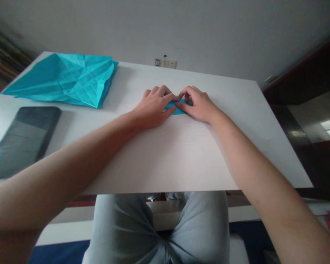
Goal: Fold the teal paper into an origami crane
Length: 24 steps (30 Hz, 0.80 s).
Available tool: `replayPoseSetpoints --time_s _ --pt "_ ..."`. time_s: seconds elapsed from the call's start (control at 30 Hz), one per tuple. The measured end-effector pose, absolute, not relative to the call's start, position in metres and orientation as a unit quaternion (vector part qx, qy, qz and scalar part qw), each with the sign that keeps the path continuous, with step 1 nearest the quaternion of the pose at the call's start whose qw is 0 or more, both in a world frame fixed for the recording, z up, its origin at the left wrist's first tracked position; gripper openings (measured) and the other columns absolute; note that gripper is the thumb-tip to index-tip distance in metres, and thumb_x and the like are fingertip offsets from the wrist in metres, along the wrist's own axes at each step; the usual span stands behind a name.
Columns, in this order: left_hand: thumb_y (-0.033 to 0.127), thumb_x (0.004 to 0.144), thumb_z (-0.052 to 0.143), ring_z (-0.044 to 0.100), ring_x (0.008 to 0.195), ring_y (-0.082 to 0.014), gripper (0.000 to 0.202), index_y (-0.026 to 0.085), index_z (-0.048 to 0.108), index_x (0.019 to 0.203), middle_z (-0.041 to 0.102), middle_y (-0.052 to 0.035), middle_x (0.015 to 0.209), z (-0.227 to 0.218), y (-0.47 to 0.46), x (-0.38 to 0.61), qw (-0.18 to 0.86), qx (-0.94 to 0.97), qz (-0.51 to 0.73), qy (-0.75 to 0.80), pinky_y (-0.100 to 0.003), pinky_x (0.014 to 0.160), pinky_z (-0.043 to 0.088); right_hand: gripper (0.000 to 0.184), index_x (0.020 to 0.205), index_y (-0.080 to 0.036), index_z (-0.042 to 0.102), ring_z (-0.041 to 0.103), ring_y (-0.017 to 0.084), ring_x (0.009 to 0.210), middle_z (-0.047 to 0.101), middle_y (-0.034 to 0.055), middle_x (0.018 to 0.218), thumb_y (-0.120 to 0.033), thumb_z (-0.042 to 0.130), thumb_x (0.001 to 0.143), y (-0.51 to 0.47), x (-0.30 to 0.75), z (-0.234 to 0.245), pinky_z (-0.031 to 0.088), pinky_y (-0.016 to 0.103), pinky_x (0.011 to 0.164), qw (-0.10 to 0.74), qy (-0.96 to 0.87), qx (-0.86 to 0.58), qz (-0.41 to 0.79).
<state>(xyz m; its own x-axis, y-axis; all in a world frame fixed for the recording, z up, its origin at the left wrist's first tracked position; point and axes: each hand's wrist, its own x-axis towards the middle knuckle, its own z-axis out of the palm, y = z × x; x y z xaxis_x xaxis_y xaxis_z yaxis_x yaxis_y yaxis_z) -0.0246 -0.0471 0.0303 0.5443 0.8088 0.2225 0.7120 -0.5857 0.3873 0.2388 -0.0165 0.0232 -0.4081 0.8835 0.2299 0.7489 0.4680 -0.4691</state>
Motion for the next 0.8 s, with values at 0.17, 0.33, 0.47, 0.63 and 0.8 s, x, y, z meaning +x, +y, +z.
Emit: replayPoseSetpoints --time_s 0.17,0.33,0.47,0.63,0.8 --pt "0.037 0.119 0.06 0.062 0.161 -0.0507 0.054 0.027 0.077 0.169 0.067 -0.0215 0.17 0.0319 -0.0481 -0.0247 0.121 0.871 0.182 0.441 -0.08 0.139 0.044 0.033 0.13 -0.029 0.076 0.069 0.032 0.111 0.078 0.0082 0.123 -0.055 0.085 0.111 -0.018 0.2383 0.0247 0.054 0.054 0.112 0.227 -0.828 -0.491 0.148" --pt "0.039 0.119 0.06 0.063 0.159 -0.0503 0.053 0.027 0.078 0.168 0.067 -0.0214 0.169 0.0309 -0.0479 -0.0255 0.122 0.871 0.187 0.438 -0.08 0.138 0.045 0.034 0.13 -0.029 0.076 0.068 0.031 0.11 0.077 0.0079 0.123 -0.055 0.085 0.111 -0.018 0.2375 0.0245 0.053 0.054 0.113 0.225 -0.827 -0.494 0.148" --pt "0.04 0.119 0.06 0.063 0.158 -0.0505 0.053 0.026 0.078 0.167 0.068 -0.0217 0.169 0.0305 -0.0476 -0.0253 0.122 0.871 0.189 0.437 -0.081 0.138 0.045 0.031 0.13 -0.029 0.075 0.069 0.031 0.11 0.077 0.0083 0.124 -0.051 0.085 0.11 -0.0194 0.2361 0.0264 0.053 0.054 0.113 0.22 -0.826 -0.498 0.147" --pt "0.038 0.118 0.061 0.062 0.159 -0.0506 0.053 0.026 0.078 0.166 0.068 -0.0223 0.167 0.0326 -0.0483 -0.0243 0.123 0.87 0.181 0.442 -0.081 0.138 0.045 0.03 0.13 -0.029 0.075 0.069 0.031 0.112 0.077 0.0086 0.126 -0.049 0.084 0.11 -0.0219 0.2346 0.0298 0.053 0.054 0.114 0.216 -0.823 -0.503 0.152" --pt "0.039 0.118 0.061 0.065 0.156 -0.0499 0.051 0.025 0.079 0.164 0.069 -0.0226 0.165 0.0319 -0.048 -0.0245 0.116 0.871 0.187 0.439 -0.08 0.136 0.047 0.03 0.128 -0.03 0.075 0.069 0.032 0.113 0.077 0.0084 0.125 -0.052 0.085 0.11 -0.0224 0.234 0.031 0.053 0.055 0.115 0.218 -0.821 -0.504 0.158"
